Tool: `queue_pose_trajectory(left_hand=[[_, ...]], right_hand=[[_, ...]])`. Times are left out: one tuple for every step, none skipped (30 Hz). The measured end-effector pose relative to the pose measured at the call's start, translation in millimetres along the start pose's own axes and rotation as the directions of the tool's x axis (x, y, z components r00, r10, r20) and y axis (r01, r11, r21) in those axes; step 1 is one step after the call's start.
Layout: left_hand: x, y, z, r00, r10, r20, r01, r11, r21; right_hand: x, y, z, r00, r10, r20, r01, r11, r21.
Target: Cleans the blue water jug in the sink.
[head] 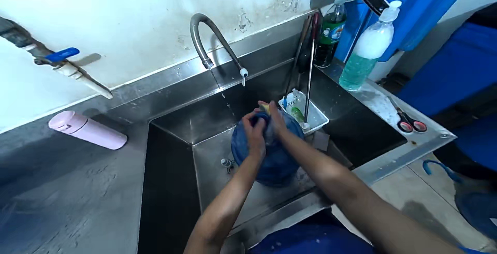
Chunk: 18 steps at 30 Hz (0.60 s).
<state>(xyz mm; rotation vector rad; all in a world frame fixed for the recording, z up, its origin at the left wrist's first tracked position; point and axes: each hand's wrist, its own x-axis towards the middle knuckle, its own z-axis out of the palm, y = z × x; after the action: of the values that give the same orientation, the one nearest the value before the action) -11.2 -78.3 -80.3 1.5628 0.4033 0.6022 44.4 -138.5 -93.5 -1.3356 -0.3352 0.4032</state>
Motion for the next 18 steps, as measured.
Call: queue_pose_trajectory(left_hand=[[0.2,-0.5,-7.6,0.996,0.007,0.093,-0.013,0.998,0.063],[9.8,0.0,-15.6,0.992,0.018,0.128,-0.034,0.991,0.127],[20.8,-0.6,-19.2,0.995,0.047,0.088,-0.061,0.984,0.169],[24.2,-0.5,-16.3,0.999,0.046,-0.007,-0.044,0.986,0.159],[20.3,-1.5,-10.4,0.996,0.026,-0.083,-0.017,0.995,0.103],[10.4,-2.8,-6.1,0.996,0.006,-0.086,-0.004,1.000,0.018],[-1.5,-5.1,-4.4,0.999,0.009,-0.050,-0.011,0.999,-0.049],[-9.0,-9.1,-6.0,0.999,0.044,0.011,-0.043,0.997,-0.060],[-7.0,-12.8,-11.2,0.996,0.081,0.045,-0.080,0.996,-0.029],[0.8,-15.0,-18.7,0.994,0.098,0.052,-0.098,0.995,0.015],[7.9,-16.2,-22.0,0.997,0.077,0.011,-0.078,0.996,0.050],[10.6,-14.7,-19.1,0.996,0.060,-0.060,-0.057,0.997,0.050],[6.4,-9.7,-13.5,0.995,0.042,-0.092,-0.040,0.999,0.020],[-1.2,-5.0,-7.9,0.995,0.027,-0.097,-0.029,0.999,-0.025],[-9.0,-4.3,-5.9,0.997,0.039,-0.070,-0.042,0.998,-0.051],[-13.4,-6.8,-5.5,0.997,0.059,-0.042,-0.061,0.997,-0.054],[-11.8,-9.9,-8.5,0.997,0.070,-0.042,-0.072,0.996,-0.049],[-5.7,-12.2,-12.9,0.996,0.072,-0.052,-0.074,0.997,-0.025]], right_hand=[[-1.0,-1.0,-1.7,1.000,0.022,-0.009,-0.022,1.000,0.014],[-13.2,-1.1,7.2,0.999,-0.021,-0.033,0.022,0.999,0.024],[-28.8,2.0,21.5,0.995,-0.091,-0.051,0.092,0.996,0.017],[-38.8,9.7,33.5,0.983,-0.167,-0.074,0.167,0.986,-0.007],[-36.5,14.9,35.3,0.972,-0.216,-0.090,0.213,0.976,-0.044],[-24.4,13.5,25.4,0.980,-0.185,-0.067,0.181,0.981,-0.070],[-9.8,8.5,10.6,0.997,-0.076,-0.018,0.075,0.995,-0.064],[-0.8,6.3,-0.1,1.000,0.024,0.014,-0.024,0.999,-0.035],[-3.8,5.4,0.2,0.999,0.047,0.012,-0.047,0.999,-0.018],[-17.4,5.5,10.7,1.000,0.009,-0.018,-0.009,1.000,-0.017],[-35.5,6.5,23.2,0.999,-0.028,-0.034,0.027,0.999,-0.040],[-46.0,6.1,33.0,0.997,-0.054,-0.050,0.050,0.997,-0.061],[-41.7,5.1,32.4,0.996,-0.069,-0.061,0.063,0.994,-0.085],[-27.2,2.5,21.9,0.999,-0.032,-0.034,0.029,0.997,-0.075],[-10.4,2.3,11.5,1.000,0.026,-0.011,-0.027,0.999,-0.041],[-3.2,3.5,7.1,0.997,0.079,-0.007,-0.079,0.997,0.002],[-11.5,4.2,11.7,0.996,0.082,-0.035,-0.080,0.996,0.032],[-29.7,3.3,21.0,0.998,0.033,-0.062,-0.031,0.999,0.035]])
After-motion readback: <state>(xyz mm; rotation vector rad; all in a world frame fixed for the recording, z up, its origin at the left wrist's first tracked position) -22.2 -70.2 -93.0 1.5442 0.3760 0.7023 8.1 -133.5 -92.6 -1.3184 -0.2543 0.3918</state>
